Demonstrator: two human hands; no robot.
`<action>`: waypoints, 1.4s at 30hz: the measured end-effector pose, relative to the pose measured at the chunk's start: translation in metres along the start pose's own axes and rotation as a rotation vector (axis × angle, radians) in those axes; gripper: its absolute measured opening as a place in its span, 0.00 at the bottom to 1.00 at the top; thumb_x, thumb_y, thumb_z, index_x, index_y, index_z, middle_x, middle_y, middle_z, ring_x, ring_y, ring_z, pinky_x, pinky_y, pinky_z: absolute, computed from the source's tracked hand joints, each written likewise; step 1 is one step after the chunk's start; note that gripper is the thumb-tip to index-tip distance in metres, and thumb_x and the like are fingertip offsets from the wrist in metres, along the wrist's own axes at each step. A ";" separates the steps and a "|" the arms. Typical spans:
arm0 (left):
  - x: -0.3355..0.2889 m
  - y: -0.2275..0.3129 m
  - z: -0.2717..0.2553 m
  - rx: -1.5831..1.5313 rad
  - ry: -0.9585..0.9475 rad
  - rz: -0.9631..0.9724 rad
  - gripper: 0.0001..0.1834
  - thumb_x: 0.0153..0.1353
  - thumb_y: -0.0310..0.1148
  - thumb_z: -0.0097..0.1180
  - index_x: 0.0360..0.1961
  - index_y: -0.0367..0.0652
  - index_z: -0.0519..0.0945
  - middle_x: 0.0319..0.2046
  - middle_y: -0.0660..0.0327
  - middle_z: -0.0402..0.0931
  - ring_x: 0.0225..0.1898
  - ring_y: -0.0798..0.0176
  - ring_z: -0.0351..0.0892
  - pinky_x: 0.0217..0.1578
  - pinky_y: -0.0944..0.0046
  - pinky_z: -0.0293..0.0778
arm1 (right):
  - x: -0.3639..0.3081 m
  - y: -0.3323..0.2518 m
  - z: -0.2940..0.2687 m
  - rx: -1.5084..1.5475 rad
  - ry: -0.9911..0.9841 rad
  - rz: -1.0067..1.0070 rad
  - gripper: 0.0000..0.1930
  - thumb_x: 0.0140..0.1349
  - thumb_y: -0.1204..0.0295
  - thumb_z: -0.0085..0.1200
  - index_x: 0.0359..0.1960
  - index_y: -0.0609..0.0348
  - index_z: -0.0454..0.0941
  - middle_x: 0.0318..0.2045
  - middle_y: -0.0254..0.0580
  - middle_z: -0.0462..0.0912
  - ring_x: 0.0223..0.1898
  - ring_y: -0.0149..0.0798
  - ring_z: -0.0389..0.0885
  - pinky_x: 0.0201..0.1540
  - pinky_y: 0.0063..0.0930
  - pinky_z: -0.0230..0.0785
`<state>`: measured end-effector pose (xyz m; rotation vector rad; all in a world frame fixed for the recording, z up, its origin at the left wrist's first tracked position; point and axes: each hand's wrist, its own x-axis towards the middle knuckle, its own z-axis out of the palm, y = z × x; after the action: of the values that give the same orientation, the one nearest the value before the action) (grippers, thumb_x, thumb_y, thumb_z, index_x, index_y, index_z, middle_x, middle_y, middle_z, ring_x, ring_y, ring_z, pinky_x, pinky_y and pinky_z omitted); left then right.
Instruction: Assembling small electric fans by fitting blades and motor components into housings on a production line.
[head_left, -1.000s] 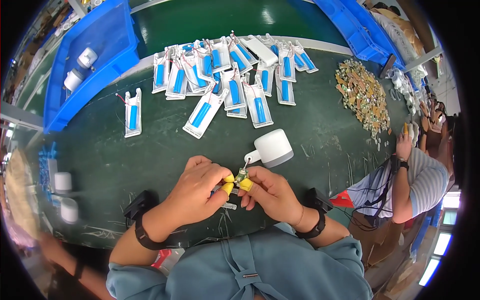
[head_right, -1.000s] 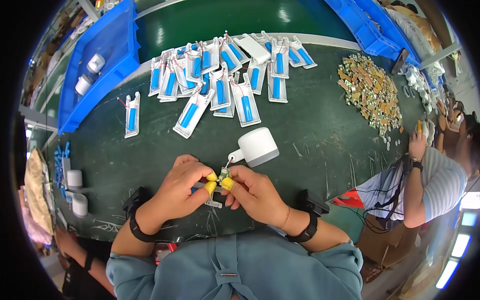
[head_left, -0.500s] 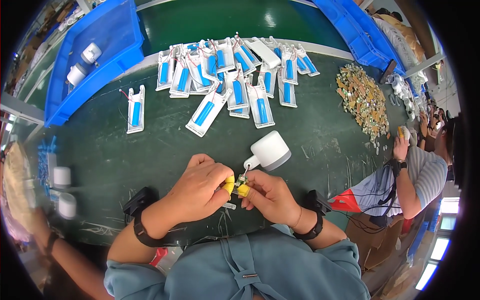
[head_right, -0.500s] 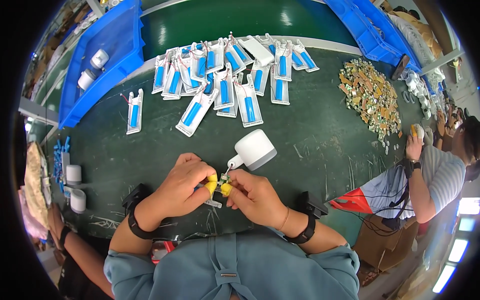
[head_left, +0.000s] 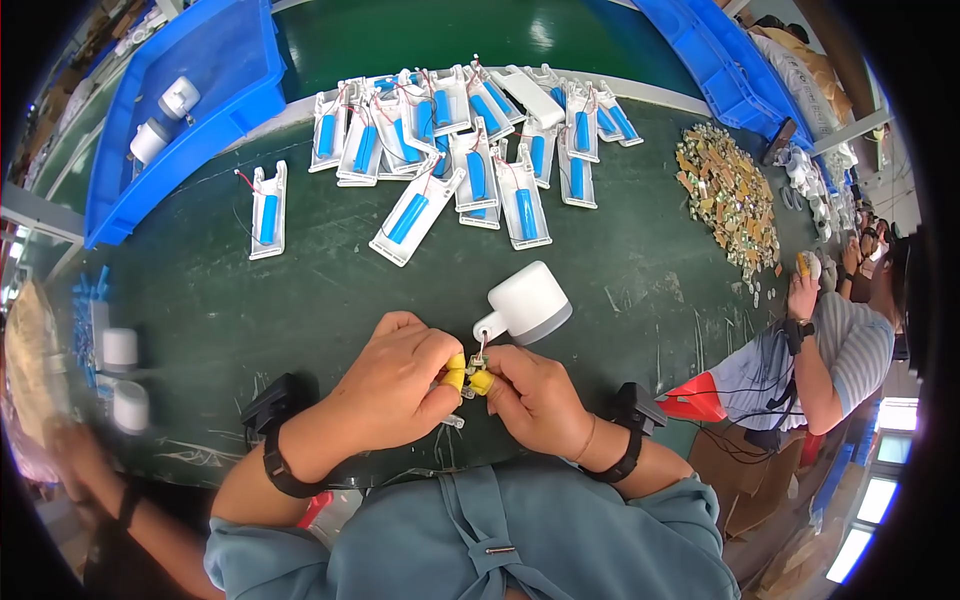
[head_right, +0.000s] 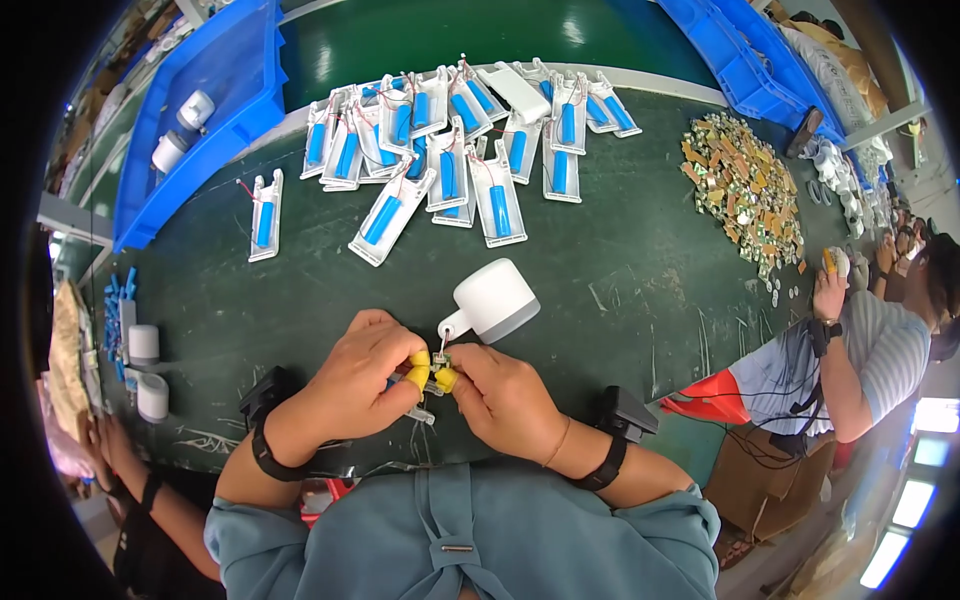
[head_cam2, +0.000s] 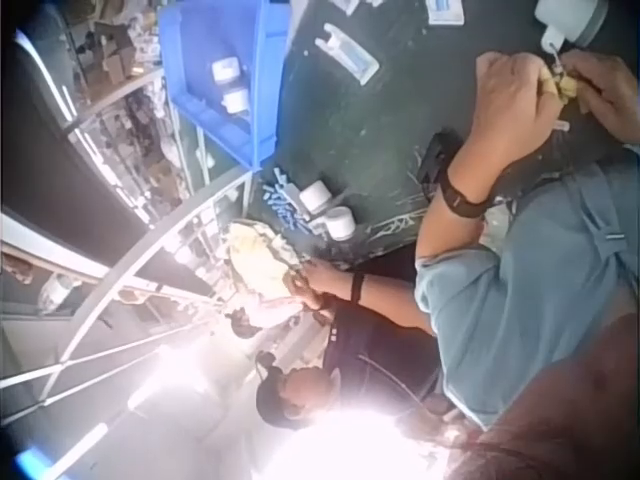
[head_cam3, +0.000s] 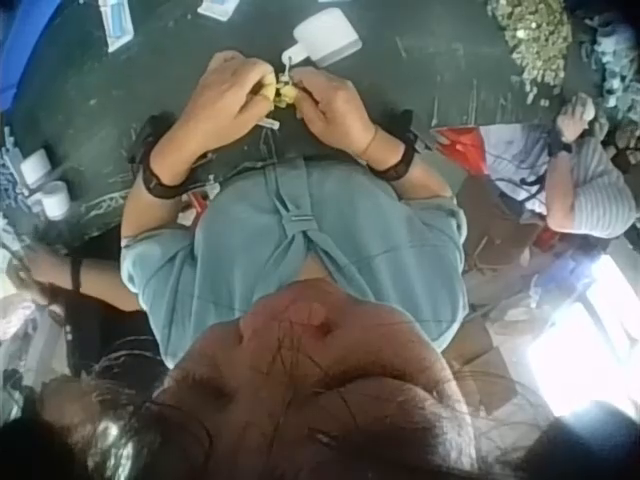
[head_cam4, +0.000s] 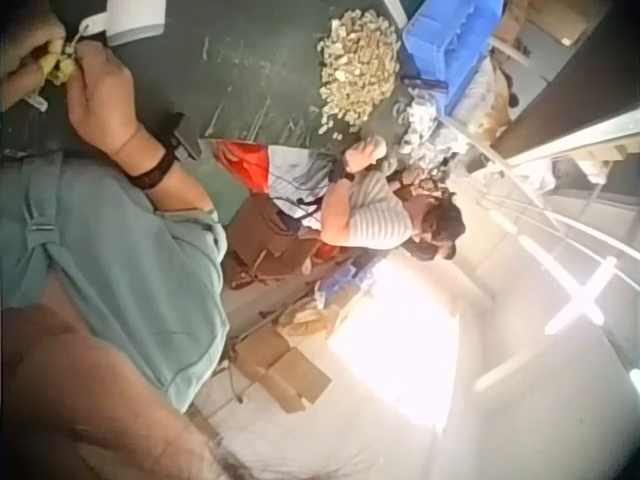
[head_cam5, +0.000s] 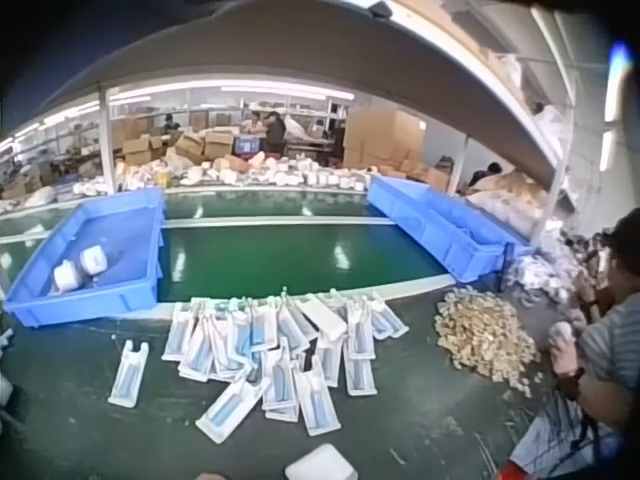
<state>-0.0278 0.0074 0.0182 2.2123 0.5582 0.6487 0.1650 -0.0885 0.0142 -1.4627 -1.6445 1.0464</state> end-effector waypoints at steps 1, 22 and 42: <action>0.000 -0.001 0.000 -0.002 0.000 0.013 0.15 0.46 0.23 0.59 0.37 0.40 0.73 0.26 0.58 0.75 0.27 0.51 0.74 0.45 0.53 0.68 | 0.000 0.001 0.001 -0.021 0.030 -0.042 0.09 0.63 0.79 0.52 0.44 0.63 0.74 0.31 0.48 0.79 0.29 0.48 0.81 0.32 0.37 0.74; 0.011 0.006 0.008 0.038 0.037 0.045 0.16 0.43 0.20 0.55 0.37 0.37 0.73 0.26 0.56 0.72 0.27 0.50 0.71 0.45 0.52 0.70 | 0.003 0.003 0.004 -0.121 0.141 -0.157 0.10 0.61 0.83 0.50 0.45 0.66 0.74 0.27 0.45 0.79 0.22 0.40 0.81 0.26 0.32 0.73; 0.022 0.001 -0.013 0.109 -0.244 0.105 0.11 0.44 0.25 0.55 0.33 0.40 0.74 0.23 0.58 0.68 0.28 0.51 0.70 0.50 0.51 0.66 | 0.007 0.006 -0.008 0.207 -0.134 0.003 0.08 0.63 0.81 0.46 0.43 0.64 0.73 0.29 0.46 0.81 0.29 0.40 0.86 0.32 0.36 0.76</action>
<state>-0.0181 0.0264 0.0325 2.3926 0.3622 0.4002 0.1741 -0.0802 0.0121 -1.2839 -1.5723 1.2990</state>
